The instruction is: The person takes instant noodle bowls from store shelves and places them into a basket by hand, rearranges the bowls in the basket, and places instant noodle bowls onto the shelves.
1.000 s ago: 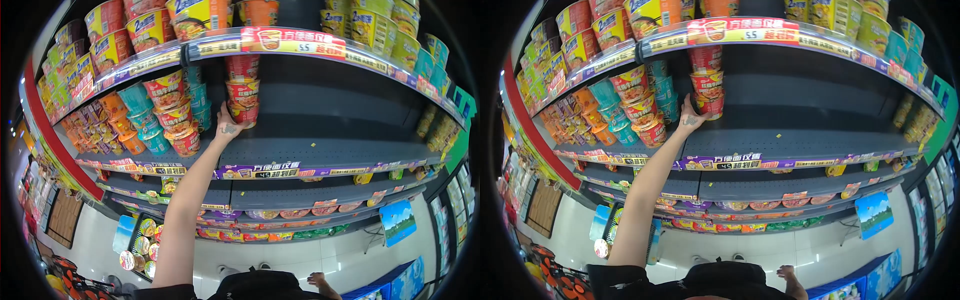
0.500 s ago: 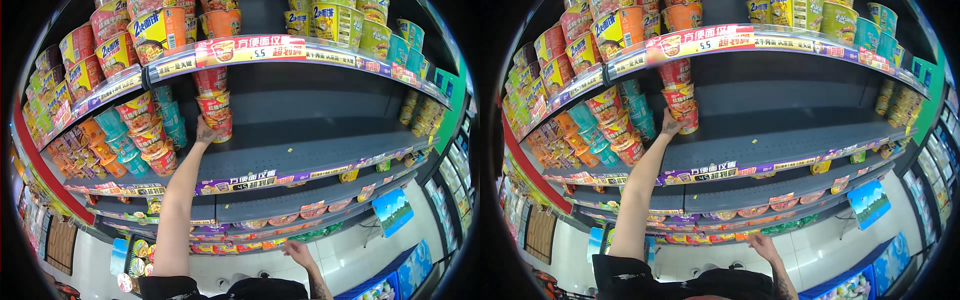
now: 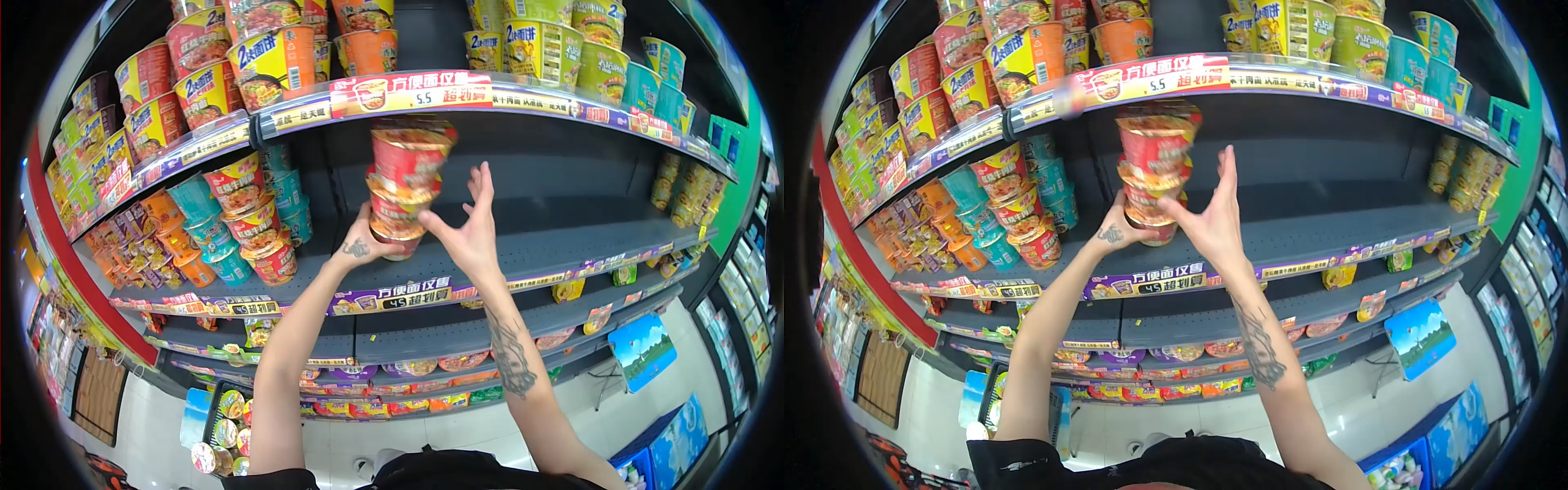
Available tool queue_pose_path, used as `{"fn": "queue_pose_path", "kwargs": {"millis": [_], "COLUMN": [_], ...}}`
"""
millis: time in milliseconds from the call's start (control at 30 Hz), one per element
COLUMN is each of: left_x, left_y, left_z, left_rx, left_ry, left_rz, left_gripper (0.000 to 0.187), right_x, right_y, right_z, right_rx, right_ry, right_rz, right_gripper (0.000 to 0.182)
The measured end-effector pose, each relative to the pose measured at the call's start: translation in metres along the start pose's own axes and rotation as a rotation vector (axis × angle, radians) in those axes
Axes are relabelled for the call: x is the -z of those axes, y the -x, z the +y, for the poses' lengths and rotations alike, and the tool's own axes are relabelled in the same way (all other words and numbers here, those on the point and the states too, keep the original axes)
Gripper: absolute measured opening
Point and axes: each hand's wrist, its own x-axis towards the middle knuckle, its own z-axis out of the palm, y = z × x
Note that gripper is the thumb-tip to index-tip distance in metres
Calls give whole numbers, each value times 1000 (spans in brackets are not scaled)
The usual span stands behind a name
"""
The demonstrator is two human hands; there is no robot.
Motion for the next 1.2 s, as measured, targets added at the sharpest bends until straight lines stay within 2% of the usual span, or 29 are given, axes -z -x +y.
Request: {"fn": "queue_pose_path", "kwargs": {"millis": [33,100,133,167,233,300,367,400,433,500,667,700,767,833,867,900,933,1000,1033,1067,1167,1200], "left_x": [-2,-6,-7,-7,-7,-6,-3,-1,3,6,3,2,-5,-11,-16,-18,-19,-7,-3,-3,6,14], "left_y": [7,13,20,28,39,54,75,85,95,126,230,254,306,363,391,416,441,481,500,520,576,587], "left_z": [12,10,23,35,50,76,100,108,114,128,123,119,109,96,92,91,91,94,97,93,81,86], "left_rx": [-17,-87,-104,-129,-273,-274,-252,-290,-325,-271,-44,24,186,340,425,499,546,560,550,647,727,762], "left_ry": [48,-158,-164,-142,-201,-214,-223,-240,-265,-263,-264,-281,-266,-287,-253,-221,-165,-185,-209,-256,-291,-238], "left_rz": [-14,-13,-25,-16,27,59,120,153,191,281,439,470,498,525,554,580,624,648,658,650,655,694], "left_gripper": [117,116,117,117,115,114,112,113,113,114,116,116,117,119,119,119,117,115,114,113,115,115], "right_x": [-13,-27,-33,-32,-12,-6,13,15,27,39,5,94,81,57,11,-73,-126,-120,-140,-91,-122,-131], "right_y": [-7,-7,4,14,32,51,67,72,78,89,124,224,235,248,239,222,219,255,266,265,268,263], "right_z": [6,13,14,15,4,-12,-34,-46,-63,-55,-29,-32,-30,-40,-45,-54,-61,-77,-89,-70,-93,-116], "right_rx": [30,-66,-99,-10,-96,-61,-50,-105,-266,399,437,432,408,390,382,378,378,364,360,365,385,-50], "right_ry": [21,-301,-501,-497,-486,-519,-344,-509,-509,387,74,-3,-147,-276,-331,-383,-430,-512,-552,-593,-673,-689], "right_rz": [79,-48,1,72,-67,90,2,24,-117,-290,-719,-812,-999,-1177,-1256,-1324,-1385,-1499,-1557,-1611,-1738,-1853], "right_gripper": [112,101,89,82,71,52,49,46,47,59,65,67,70,73,75,76,78,81,83,84,88,93]}}
